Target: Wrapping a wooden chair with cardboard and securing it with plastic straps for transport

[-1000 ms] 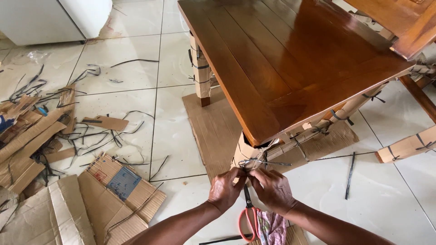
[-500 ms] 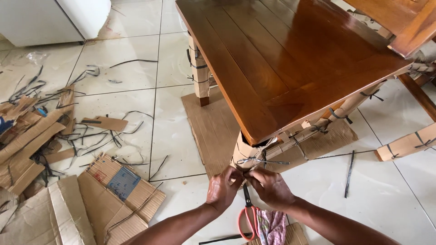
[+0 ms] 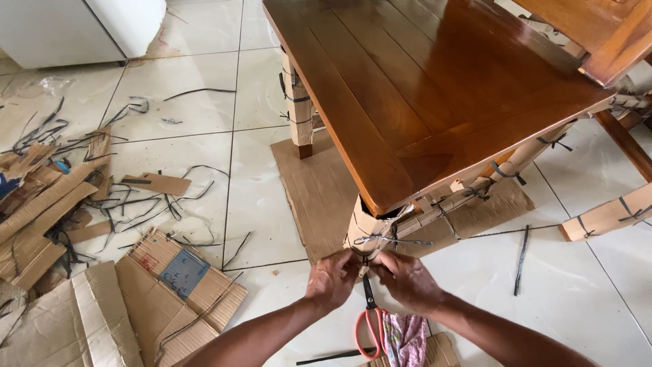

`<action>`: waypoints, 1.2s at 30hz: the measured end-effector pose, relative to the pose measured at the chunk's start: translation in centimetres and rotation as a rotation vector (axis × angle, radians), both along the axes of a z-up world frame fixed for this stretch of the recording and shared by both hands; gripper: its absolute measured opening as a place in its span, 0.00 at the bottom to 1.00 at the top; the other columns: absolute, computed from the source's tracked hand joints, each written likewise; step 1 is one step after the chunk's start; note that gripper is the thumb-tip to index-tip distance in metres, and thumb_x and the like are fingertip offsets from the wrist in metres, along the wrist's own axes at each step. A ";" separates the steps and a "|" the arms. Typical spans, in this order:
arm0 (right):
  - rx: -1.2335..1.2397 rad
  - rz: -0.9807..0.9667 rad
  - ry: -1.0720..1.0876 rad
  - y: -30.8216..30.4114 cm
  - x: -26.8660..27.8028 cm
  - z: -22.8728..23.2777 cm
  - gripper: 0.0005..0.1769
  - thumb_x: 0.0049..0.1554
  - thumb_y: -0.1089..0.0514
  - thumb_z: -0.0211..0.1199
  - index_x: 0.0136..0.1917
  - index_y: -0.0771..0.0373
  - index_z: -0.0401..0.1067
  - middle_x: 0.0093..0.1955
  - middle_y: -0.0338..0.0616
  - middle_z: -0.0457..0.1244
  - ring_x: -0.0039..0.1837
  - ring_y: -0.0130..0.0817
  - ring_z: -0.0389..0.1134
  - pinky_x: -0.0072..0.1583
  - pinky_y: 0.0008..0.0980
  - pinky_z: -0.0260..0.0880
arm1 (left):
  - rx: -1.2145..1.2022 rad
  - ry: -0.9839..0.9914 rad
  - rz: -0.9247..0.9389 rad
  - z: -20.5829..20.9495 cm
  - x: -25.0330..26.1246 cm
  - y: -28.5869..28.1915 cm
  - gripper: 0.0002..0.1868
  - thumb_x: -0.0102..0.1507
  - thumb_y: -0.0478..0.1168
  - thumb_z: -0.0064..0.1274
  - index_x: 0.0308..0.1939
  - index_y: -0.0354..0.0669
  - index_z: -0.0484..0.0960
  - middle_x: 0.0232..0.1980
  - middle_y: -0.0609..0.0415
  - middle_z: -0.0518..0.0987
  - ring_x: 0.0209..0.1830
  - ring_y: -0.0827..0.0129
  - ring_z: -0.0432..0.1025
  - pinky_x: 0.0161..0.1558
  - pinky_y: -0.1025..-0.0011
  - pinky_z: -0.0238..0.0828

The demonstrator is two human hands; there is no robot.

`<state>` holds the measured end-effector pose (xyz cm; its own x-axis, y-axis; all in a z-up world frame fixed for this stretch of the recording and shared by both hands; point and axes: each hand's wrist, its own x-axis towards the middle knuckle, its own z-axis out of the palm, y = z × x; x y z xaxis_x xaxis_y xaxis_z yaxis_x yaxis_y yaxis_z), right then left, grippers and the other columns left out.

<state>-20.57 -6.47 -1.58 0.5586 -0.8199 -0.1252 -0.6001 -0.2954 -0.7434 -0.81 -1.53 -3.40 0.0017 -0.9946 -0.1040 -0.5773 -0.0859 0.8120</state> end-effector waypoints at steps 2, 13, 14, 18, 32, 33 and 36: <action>0.047 0.026 0.205 -1.1 -0.8 -0.9 0.23 0.68 0.41 0.39 0.51 0.54 0.70 0.32 0.33 0.61 0.26 0.20 0.54 0.24 0.21 0.57 | 0.016 -0.173 0.048 -1.5 0.3 -0.7 0.06 0.69 0.37 0.48 0.43 0.52 0.81 0.41 0.59 0.85 0.16 0.81 0.65 0.11 0.81 0.62; -0.411 0.123 0.089 -1.7 -1.6 -1.0 0.10 0.62 0.52 0.50 0.47 0.58 0.68 0.41 0.44 0.70 0.36 0.42 0.70 0.39 0.42 0.69 | 0.036 -0.158 0.113 -0.5 0.9 -0.6 0.04 0.60 0.38 0.50 0.38 0.49 0.79 0.37 0.62 0.85 0.28 0.68 0.76 0.33 0.67 0.73; -0.289 0.090 0.152 -1.3 -1.6 -1.1 0.15 0.64 0.46 0.45 0.50 0.57 0.67 0.44 0.46 0.70 0.40 0.44 0.71 0.44 0.44 0.70 | 0.060 -0.174 0.071 -0.4 1.0 -0.6 0.06 0.60 0.39 0.49 0.40 0.49 0.79 0.39 0.61 0.86 0.30 0.67 0.77 0.34 0.67 0.74; -0.339 0.111 0.095 -0.7 -1.7 -0.9 0.10 0.63 0.56 0.48 0.51 0.59 0.69 0.44 0.46 0.70 0.39 0.43 0.72 0.42 0.43 0.72 | 0.075 -0.119 -0.048 1.3 0.7 -0.6 0.08 0.66 0.41 0.48 0.45 0.49 0.82 0.32 0.60 0.83 0.21 0.76 0.73 0.21 0.73 0.70; -0.549 0.329 0.210 -1.9 -1.5 -2.1 0.03 0.55 0.60 0.55 0.45 0.57 0.69 0.38 0.36 0.69 0.35 0.36 0.69 0.36 0.38 0.68 | -0.153 -0.502 -0.228 1.0 0.6 -1.8 0.11 0.66 0.39 0.47 0.46 0.46 0.85 0.42 0.51 0.83 0.34 0.57 0.77 0.28 0.60 0.73; -0.547 0.328 0.208 -1.6 -1.6 -1.9 0.03 0.55 0.60 0.55 0.45 0.57 0.69 0.38 0.36 0.69 0.35 0.36 0.69 0.36 0.38 0.68 | -0.151 -0.503 -0.229 1.0 0.6 -1.8 0.11 0.66 0.39 0.47 0.46 0.46 0.85 0.42 0.51 0.83 0.34 0.57 0.77 0.28 0.60 0.73; -0.639 0.387 -0.012 -1.2 -1.8 -0.8 0.09 0.49 0.67 0.60 0.43 0.58 0.66 0.30 0.35 0.62 0.27 0.30 0.61 0.29 0.35 0.59 | -0.063 -0.558 -0.269 1.1 0.6 -2.0 0.11 0.66 0.41 0.47 0.46 0.45 0.84 0.45 0.53 0.81 0.40 0.59 0.76 0.37 0.59 0.71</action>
<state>-22.38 -7.67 -2.39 0.8205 -0.4754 0.3175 -0.3587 -0.8605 -0.3616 -0.17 -3.51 -2.31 -0.2130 -0.9718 -0.1012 -0.9109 0.1601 0.3803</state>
